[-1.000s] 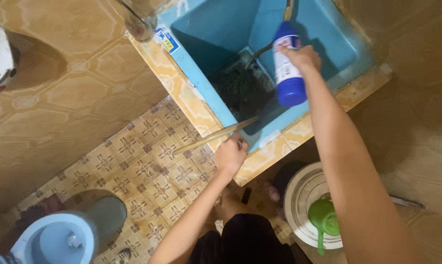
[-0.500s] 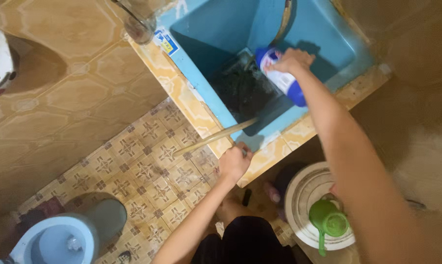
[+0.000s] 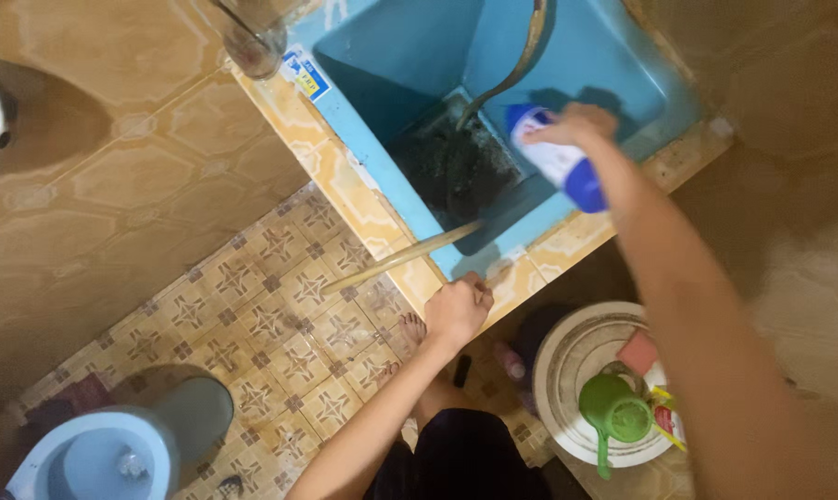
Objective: The person cleans a bathroom by first pouring liquid cleaner from a blue bottle into the toilet bowl. Then, they use a hose to rinse a blue sink and scrub the sink's interior and rim with a brush.
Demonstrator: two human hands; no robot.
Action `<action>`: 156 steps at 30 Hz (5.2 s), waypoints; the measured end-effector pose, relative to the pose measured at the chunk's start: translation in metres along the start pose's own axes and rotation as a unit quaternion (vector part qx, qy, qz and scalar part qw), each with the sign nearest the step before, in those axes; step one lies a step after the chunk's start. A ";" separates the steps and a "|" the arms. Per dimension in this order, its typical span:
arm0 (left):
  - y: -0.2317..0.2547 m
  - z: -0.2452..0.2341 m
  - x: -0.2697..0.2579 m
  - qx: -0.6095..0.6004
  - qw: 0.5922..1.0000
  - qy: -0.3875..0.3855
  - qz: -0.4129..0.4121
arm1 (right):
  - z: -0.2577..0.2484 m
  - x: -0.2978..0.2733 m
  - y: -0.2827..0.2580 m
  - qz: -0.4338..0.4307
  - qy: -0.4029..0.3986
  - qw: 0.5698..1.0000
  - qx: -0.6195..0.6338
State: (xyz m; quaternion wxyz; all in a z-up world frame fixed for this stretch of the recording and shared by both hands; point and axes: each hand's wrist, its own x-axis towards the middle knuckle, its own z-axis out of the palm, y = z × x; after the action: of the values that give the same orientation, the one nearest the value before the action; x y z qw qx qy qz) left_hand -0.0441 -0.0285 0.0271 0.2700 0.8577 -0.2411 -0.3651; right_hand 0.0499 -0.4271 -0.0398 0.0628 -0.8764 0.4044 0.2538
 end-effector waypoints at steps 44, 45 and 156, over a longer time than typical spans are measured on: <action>-0.060 0.064 -0.053 0.008 0.997 0.038 0.060 | 0.196 -0.409 0.076 0.126 0.017 0.972 0.198; -0.066 0.074 -0.060 0.001 0.999 0.007 0.048 | 0.202 -0.403 0.080 0.143 0.026 0.965 0.220; -0.361 0.130 -0.134 -0.521 0.819 0.052 -0.234 | 0.340 -0.345 -0.203 0.079 -0.043 0.971 0.223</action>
State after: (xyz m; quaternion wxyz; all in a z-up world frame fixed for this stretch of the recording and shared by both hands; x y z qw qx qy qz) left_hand -0.1466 0.2819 -0.2133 0.5951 0.6373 0.2078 -0.4433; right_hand -0.1215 0.0491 -0.1817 0.2537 -0.7938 0.5157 0.1990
